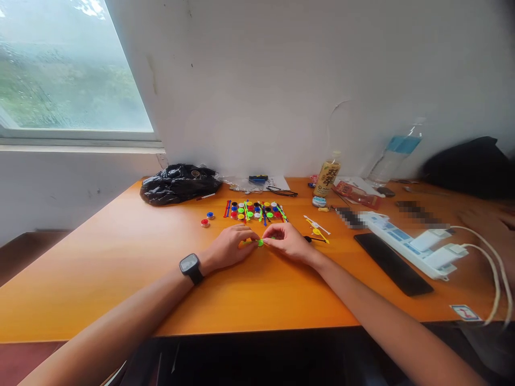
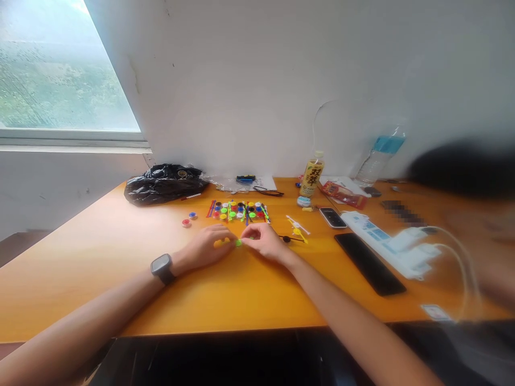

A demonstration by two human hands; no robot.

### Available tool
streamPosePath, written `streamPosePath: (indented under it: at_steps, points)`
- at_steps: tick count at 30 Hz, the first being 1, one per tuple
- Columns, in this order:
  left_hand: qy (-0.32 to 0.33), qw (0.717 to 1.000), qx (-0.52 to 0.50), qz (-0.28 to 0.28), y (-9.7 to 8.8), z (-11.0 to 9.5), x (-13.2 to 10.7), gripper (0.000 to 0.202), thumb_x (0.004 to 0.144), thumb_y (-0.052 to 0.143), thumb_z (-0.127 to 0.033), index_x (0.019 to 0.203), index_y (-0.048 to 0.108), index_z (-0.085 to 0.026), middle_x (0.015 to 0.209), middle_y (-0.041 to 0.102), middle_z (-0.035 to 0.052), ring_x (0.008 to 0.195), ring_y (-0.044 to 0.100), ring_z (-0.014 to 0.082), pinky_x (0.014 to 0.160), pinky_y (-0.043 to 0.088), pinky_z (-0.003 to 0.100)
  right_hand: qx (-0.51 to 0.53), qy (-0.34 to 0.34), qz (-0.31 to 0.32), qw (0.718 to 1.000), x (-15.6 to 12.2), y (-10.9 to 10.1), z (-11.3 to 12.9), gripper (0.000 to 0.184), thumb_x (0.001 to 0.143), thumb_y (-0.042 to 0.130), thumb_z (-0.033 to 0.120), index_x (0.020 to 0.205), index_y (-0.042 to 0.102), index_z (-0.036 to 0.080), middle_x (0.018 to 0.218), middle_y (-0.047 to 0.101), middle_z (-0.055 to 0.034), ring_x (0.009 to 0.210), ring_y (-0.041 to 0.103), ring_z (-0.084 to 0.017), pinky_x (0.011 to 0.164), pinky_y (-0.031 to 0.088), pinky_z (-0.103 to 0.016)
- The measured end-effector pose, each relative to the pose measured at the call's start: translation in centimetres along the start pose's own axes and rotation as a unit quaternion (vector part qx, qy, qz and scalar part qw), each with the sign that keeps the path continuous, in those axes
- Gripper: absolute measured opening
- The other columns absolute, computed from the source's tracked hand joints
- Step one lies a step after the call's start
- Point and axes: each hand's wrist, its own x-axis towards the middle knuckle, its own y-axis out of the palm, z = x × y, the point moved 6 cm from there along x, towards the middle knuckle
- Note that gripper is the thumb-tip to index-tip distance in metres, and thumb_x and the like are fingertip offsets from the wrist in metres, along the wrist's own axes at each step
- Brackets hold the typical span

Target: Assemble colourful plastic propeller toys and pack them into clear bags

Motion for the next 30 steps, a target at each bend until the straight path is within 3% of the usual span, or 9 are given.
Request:
streamPosePath:
  at_steps: [3,9,22,26,30]
  points:
    - [-0.007,1.0,-0.001,0.002,-0.1,0.0,0.1,0.014,0.1,0.063,-0.026,0.099,0.076,-0.021,0.092,0.076,0.0045,0.084,0.068,0.0177,0.076,0.053,0.03,-0.003,0.001,0.002,1.0,0.1,0.0,0.0,0.022,0.082,0.078,0.038,0.086,0.077,0.016,0.082,0.074,-0.004,0.075,0.063,-0.017,0.068,0.048,-0.028]
    - [0.043,0.996,0.064,0.042,0.0,-1.0,0.2,0.016,0.09,0.059,-0.015,0.094,0.073,-0.023,0.087,0.072,0.0045,0.081,0.063,0.0195,0.072,0.05,0.031,-0.014,0.001,0.009,1.0,0.1,0.3,0.2,0.021,0.084,0.075,0.037,0.083,0.075,0.016,0.077,0.071,-0.0029,0.07,0.06,-0.016,0.064,0.045,-0.027]
    - [0.053,0.987,0.137,0.071,0.6,-1.6,0.6,0.009,0.087,0.06,-0.016,0.086,0.066,-0.022,0.084,0.067,0.0036,0.081,0.061,0.0206,0.069,0.045,0.032,-0.045,-0.018,0.01,0.999,0.1,0.7,0.5,0.015,0.083,0.071,0.03,0.082,0.074,0.016,0.076,0.069,-0.0022,0.069,0.057,-0.015,0.063,0.043,-0.027]
    - [0.042,0.993,0.101,0.055,0.4,-1.1,0.2,0.016,0.085,0.063,-0.018,0.1,0.067,-0.023,0.092,0.07,0.0046,0.086,0.062,0.0219,0.076,0.049,0.033,-0.091,-0.026,-0.018,0.995,0.0,0.0,1.3,0.021,0.086,0.072,0.038,0.087,0.075,0.018,0.083,0.073,-0.0043,0.068,0.058,-0.016,0.062,0.044,-0.027]
    - [0.014,0.998,0.054,0.008,-0.8,-0.6,-0.1,0.027,0.091,0.062,-0.025,0.118,0.064,-0.023,0.112,0.071,0.0075,0.102,0.063,0.0259,0.093,0.051,0.04,-0.102,-0.019,-0.079,0.991,-0.3,-1.5,1.9,0.034,0.092,0.067,0.052,0.1,0.075,0.021,0.099,0.076,-0.0067,0.057,0.053,-0.013,0.053,0.04,-0.028]
